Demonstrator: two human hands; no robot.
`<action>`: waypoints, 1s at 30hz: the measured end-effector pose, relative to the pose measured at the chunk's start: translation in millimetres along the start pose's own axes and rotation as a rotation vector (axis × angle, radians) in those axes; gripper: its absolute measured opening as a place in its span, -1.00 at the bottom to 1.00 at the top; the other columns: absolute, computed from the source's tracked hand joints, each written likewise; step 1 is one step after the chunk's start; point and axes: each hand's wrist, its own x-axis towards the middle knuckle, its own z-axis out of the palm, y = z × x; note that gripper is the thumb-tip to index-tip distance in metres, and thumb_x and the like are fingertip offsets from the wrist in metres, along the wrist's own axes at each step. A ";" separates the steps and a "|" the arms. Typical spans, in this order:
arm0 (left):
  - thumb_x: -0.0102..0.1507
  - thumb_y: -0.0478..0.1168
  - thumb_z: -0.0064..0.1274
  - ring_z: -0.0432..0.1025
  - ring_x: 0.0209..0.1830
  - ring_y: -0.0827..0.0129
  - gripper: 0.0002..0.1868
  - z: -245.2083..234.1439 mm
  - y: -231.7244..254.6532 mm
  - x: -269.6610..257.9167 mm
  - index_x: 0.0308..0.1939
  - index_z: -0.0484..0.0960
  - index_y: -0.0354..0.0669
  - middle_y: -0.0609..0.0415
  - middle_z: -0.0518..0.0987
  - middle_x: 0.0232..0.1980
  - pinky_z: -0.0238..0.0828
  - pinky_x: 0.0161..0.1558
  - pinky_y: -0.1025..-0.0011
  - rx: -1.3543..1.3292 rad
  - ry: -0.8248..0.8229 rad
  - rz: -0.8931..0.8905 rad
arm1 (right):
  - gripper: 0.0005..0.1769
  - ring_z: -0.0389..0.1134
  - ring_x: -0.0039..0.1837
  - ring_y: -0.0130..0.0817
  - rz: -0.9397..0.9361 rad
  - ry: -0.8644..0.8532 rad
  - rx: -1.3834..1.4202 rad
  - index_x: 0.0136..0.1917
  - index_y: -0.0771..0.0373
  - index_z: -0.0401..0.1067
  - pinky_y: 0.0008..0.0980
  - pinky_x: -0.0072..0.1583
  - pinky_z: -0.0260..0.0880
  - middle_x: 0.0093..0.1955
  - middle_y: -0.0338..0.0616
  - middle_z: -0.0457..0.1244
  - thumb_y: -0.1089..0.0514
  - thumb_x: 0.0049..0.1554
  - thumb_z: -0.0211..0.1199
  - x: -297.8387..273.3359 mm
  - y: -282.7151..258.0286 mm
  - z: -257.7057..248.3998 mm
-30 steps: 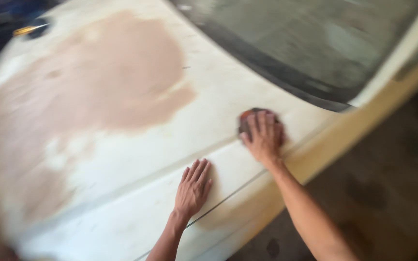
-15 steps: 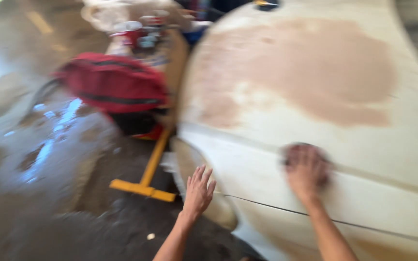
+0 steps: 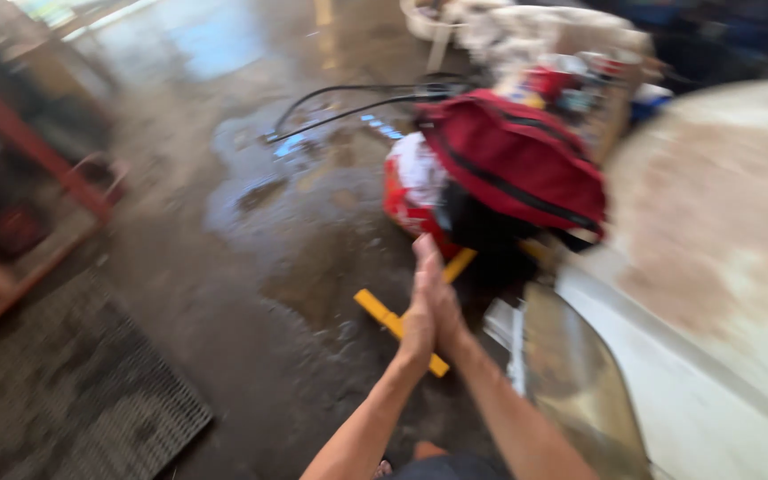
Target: The recorder organizes items on a car hood, puts away tools, and uses a pressure washer to clean the garage floor.
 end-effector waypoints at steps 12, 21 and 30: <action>0.46 0.07 -0.40 -0.31 0.72 0.33 -0.29 -216.8 48.6 177.5 0.63 -0.11 -0.10 0.13 -0.17 0.73 -0.39 0.58 0.34 -0.191 0.373 0.114 | -0.20 -0.37 0.74 -0.34 0.323 -0.206 0.296 0.69 0.18 -0.24 -0.30 0.61 -0.43 0.76 -0.24 -0.30 -0.22 0.35 -0.23 198.4 93.8 163.1; 0.43 0.18 -0.44 -0.30 0.71 0.36 -0.26 -323.1 115.2 347.5 0.63 -0.06 -0.03 0.19 -0.13 0.72 -0.46 0.57 0.35 -0.063 0.503 0.020 | -0.16 -0.33 0.75 -0.31 0.473 -0.330 0.336 0.68 0.27 -0.15 -0.34 0.62 -0.42 0.76 -0.20 -0.24 -0.30 0.36 -0.25 389.6 127.3 259.1; 0.40 0.24 -0.34 -0.14 0.67 0.39 -0.23 -461.0 24.9 563.2 0.59 0.07 -0.08 0.20 0.03 0.68 -0.25 0.55 0.39 -0.318 0.351 -0.221 | -0.17 -0.21 0.71 -0.32 0.501 -0.004 0.127 0.61 0.25 0.12 -0.30 0.58 -0.32 0.70 -0.13 -0.06 -0.33 0.31 -0.21 595.8 201.7 297.9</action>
